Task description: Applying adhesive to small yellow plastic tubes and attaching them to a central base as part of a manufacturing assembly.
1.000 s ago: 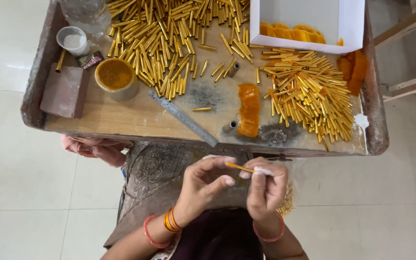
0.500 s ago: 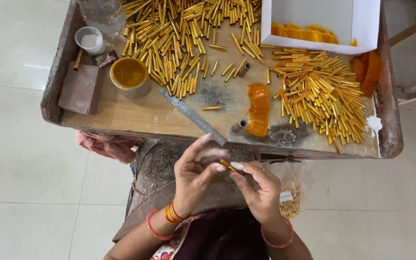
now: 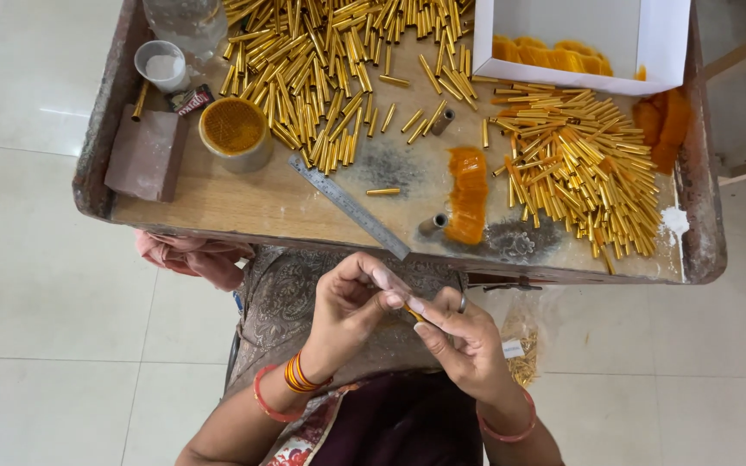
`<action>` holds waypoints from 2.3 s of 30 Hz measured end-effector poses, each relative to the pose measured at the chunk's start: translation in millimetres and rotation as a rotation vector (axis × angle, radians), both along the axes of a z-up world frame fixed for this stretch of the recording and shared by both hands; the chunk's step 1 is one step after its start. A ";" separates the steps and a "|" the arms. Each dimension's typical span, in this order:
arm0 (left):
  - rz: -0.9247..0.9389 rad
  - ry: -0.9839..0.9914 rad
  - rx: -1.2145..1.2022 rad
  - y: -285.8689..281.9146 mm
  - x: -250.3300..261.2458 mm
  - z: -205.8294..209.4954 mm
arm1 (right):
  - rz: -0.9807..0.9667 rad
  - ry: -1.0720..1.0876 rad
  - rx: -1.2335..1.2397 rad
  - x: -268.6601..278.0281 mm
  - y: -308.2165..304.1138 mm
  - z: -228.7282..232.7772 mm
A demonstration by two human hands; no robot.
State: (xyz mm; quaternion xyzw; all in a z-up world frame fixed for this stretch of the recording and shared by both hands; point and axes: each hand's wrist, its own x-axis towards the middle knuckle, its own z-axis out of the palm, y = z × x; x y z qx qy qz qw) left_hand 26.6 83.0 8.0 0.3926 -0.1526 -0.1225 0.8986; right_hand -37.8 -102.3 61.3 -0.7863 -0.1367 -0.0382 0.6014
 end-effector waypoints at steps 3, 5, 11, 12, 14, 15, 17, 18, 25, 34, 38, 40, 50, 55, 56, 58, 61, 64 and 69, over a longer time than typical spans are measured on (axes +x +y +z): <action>0.028 -0.011 0.035 3.6 1.8 0.0 | -0.045 0.036 -0.045 5.6 3.6 2.2; 0.133 -0.001 0.015 9.8 12.2 9.5 | -0.112 0.037 -0.101 9.7 7.8 0.2; 0.508 -0.103 0.207 13.8 14.7 -1.9 | -0.263 -0.050 -0.202 25.7 10.7 -1.6; 0.536 -0.194 0.388 11.6 13.2 -3.4 | -0.288 -0.036 -0.209 27.9 10.9 -3.1; 0.561 -0.346 0.564 4.0 15.6 -3.3 | -0.292 -0.048 -0.246 32.5 11.5 -3.4; 0.580 -0.500 0.744 0.5 16.5 -3.1 | -0.297 -0.062 -0.280 34.8 12.0 -3.3; 0.605 -0.607 0.821 0.6 18.4 -15.1 | -0.299 -0.067 -0.314 37.8 13.2 2.3; 0.624 -0.722 0.899 0.4 20.4 -20.7 | -0.307 -0.074 -0.345 40.1 13.6 5.4; 0.612 -0.794 0.923 3.6 27.8 -30.6 | -0.313 -0.046 -0.344 49.9 12.8 6.1; 0.654 -0.806 0.916 1.5 30.4 -30.4 | -0.240 -0.025 -0.391 55.7 9.4 9.2; 0.622 -0.780 0.915 1.4 27.3 -36.2 | -0.217 -0.017 -0.383 56.0 11.6 13.8; 0.606 -0.772 0.914 0.5 29.2 -33.5 | -0.216 -0.015 -0.394 58.0 12.3 15.2; 0.641 -0.703 0.875 -6.0 23.8 -33.6 | -0.208 -0.040 -0.383 56.1 11.6 16.0; 0.503 -0.347 0.620 -7.5 4.9 -18.2 | -0.241 -0.062 -0.364 42.4 7.6 12.5; 0.428 -0.237 0.483 -6.5 3.3 -9.3 | -0.247 -0.088 -0.358 37.3 5.3 9.9; 0.354 -0.118 0.350 -6.0 -1.3 2.7 | -0.249 -0.105 -0.349 25.7 2.8 8.7; 0.277 -0.154 0.359 -6.2 3.8 12.4 | -0.248 -0.079 -0.336 17.2 3.0 14.1; 0.204 -0.254 0.428 -7.8 7.9 12.9 | -0.229 -0.090 -0.294 10.0 -1.3 14.4; 0.128 -0.294 0.418 -4.0 14.5 22.8 | -0.235 -0.123 -0.254 7.8 -7.9 8.1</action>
